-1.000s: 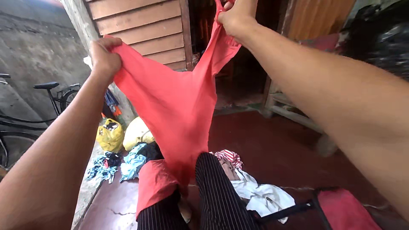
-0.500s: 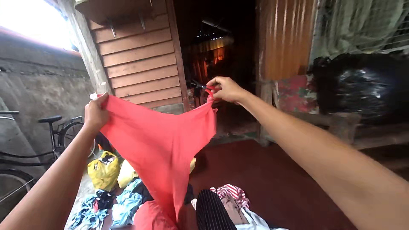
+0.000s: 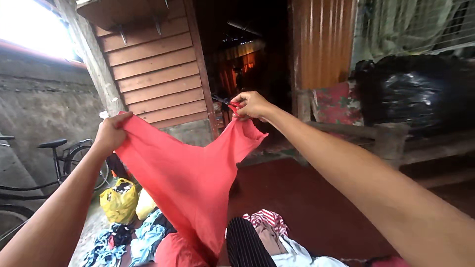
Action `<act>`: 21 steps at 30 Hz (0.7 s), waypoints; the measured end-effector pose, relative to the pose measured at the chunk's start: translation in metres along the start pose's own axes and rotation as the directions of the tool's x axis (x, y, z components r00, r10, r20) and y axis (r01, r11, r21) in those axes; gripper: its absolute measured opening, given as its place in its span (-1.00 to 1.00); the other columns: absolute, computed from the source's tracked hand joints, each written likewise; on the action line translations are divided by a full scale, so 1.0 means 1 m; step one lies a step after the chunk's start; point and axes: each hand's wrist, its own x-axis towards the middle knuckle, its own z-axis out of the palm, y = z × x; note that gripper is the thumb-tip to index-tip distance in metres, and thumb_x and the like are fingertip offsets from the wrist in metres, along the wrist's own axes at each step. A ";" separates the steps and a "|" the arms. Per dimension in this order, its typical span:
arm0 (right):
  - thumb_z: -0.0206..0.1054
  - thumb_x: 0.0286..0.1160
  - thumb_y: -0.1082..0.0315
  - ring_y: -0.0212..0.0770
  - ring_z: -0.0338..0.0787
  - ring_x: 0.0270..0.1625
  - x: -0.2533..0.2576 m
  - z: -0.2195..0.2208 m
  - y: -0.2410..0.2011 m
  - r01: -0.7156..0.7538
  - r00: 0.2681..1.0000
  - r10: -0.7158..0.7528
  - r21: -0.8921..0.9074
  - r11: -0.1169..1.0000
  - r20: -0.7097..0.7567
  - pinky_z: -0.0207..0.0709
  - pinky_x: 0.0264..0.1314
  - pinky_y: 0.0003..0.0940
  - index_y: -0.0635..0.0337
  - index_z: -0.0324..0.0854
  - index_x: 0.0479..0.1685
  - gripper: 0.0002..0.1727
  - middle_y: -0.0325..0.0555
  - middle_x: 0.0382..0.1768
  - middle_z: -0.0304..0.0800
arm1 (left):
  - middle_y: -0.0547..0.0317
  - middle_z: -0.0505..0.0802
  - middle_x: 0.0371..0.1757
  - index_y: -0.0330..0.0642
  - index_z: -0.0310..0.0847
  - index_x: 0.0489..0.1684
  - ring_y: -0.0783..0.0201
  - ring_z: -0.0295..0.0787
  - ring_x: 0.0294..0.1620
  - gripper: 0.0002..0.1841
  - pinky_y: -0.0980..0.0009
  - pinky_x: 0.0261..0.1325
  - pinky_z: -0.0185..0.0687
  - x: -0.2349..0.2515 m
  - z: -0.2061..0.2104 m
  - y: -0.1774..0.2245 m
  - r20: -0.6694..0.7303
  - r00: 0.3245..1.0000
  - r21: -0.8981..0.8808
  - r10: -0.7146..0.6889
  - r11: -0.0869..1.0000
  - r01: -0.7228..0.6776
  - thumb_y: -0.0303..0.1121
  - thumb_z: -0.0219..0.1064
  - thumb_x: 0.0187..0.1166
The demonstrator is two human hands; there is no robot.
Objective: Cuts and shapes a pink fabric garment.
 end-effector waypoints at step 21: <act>0.47 0.44 0.33 -0.20 0.83 -0.03 -0.075 0.081 -0.079 0.474 0.860 -0.489 -0.126 0.872 -0.146 0.75 0.00 -0.20 0.10 0.56 0.47 -0.45 -0.04 0.13 0.79 | 0.11 0.70 -0.55 -0.21 0.67 -0.56 0.19 0.64 -0.47 -0.60 0.03 -0.32 0.51 -0.005 0.087 0.147 0.278 0.929 -0.181 0.243 0.963 -0.198 -0.17 0.25 0.72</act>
